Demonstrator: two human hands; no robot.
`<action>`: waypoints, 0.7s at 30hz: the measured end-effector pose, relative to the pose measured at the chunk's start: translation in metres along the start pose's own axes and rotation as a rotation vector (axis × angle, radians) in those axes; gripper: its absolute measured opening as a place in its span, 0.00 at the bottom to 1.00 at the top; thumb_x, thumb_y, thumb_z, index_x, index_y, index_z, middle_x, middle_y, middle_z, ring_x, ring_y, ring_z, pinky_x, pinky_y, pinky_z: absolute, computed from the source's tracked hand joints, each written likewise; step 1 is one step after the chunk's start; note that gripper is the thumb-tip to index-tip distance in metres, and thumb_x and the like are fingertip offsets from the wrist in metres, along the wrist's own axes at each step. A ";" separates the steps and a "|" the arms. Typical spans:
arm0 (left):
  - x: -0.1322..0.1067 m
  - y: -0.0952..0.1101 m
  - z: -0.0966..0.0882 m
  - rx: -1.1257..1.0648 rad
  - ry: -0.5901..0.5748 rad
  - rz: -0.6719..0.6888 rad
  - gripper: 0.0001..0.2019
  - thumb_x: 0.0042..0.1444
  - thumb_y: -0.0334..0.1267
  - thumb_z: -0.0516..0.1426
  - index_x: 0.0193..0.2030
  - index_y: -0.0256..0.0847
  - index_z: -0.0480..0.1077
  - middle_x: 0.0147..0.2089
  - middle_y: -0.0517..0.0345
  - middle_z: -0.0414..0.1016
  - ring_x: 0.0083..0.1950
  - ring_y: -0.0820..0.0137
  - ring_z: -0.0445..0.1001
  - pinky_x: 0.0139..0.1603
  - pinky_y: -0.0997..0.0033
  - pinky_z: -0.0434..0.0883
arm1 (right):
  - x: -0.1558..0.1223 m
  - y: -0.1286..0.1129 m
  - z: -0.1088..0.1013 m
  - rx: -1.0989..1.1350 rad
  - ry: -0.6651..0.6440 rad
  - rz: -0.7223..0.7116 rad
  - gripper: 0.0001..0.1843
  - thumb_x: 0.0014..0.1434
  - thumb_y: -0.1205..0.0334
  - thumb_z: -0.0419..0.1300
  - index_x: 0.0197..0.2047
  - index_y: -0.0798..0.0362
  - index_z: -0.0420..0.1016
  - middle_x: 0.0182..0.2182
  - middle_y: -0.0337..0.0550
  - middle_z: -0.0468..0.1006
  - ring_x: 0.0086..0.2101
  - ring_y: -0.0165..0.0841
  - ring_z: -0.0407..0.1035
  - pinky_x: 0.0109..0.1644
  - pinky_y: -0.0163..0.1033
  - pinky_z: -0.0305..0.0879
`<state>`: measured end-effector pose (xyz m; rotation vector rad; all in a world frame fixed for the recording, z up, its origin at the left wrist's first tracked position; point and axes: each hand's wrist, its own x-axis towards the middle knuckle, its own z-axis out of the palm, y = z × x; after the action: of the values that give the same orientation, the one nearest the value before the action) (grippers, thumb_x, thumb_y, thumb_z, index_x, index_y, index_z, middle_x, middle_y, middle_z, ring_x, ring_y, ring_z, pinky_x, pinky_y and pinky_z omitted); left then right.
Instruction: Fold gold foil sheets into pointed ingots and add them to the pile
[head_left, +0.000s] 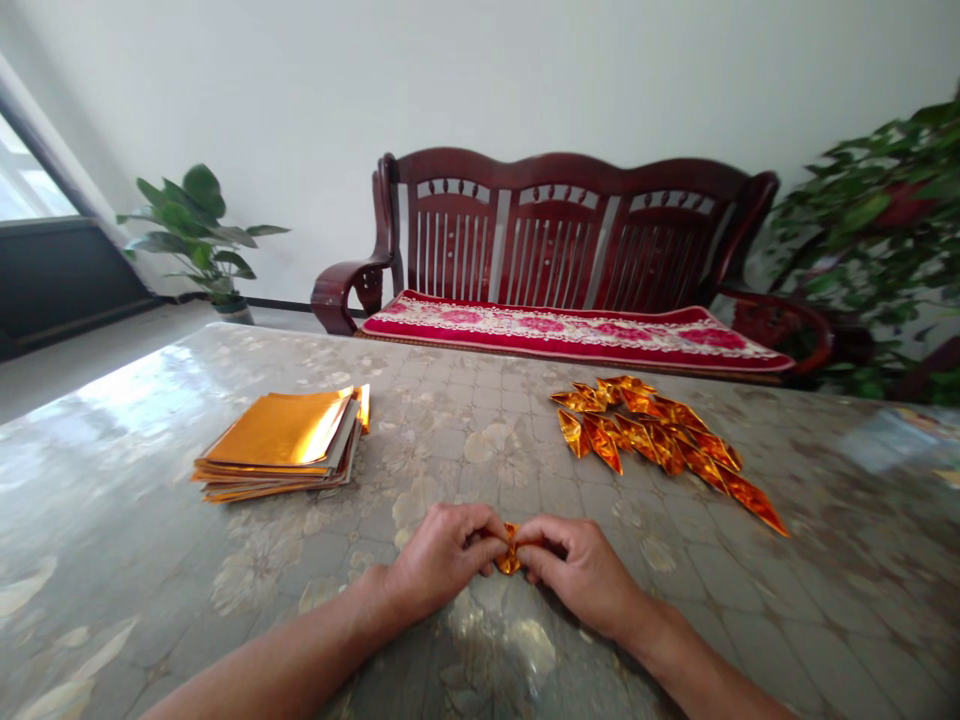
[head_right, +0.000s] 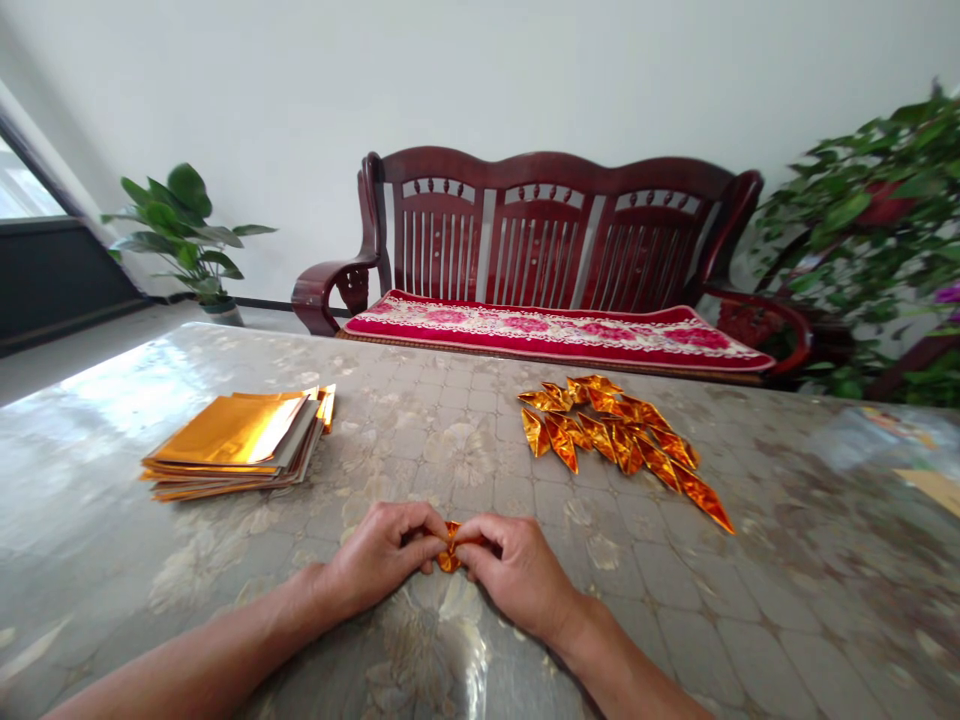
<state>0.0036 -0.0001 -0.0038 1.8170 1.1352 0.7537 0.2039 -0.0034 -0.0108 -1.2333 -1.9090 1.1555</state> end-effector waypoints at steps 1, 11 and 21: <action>0.000 0.000 0.000 0.002 0.001 -0.001 0.07 0.54 0.29 0.57 0.32 0.39 0.77 0.24 0.65 0.77 0.26 0.75 0.75 0.29 0.82 0.67 | 0.000 0.000 0.000 0.003 -0.001 0.001 0.08 0.58 0.65 0.60 0.33 0.52 0.81 0.22 0.36 0.76 0.23 0.27 0.68 0.29 0.30 0.61; -0.002 -0.003 0.001 0.010 0.008 0.038 0.06 0.57 0.30 0.57 0.32 0.39 0.76 0.24 0.66 0.76 0.26 0.76 0.75 0.30 0.82 0.66 | 0.000 0.000 0.001 -0.012 0.021 -0.011 0.08 0.57 0.66 0.60 0.34 0.51 0.82 0.21 0.35 0.76 0.23 0.27 0.68 0.29 0.29 0.62; -0.001 -0.001 0.004 0.031 0.010 0.049 0.07 0.58 0.30 0.57 0.32 0.39 0.76 0.23 0.65 0.75 0.26 0.76 0.74 0.31 0.82 0.66 | -0.002 0.004 0.000 -0.035 0.057 -0.023 0.08 0.57 0.66 0.60 0.32 0.50 0.81 0.20 0.34 0.76 0.22 0.27 0.68 0.28 0.29 0.60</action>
<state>0.0060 -0.0022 -0.0065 1.8746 1.1182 0.7779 0.2065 -0.0046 -0.0142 -1.2461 -1.9038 1.0688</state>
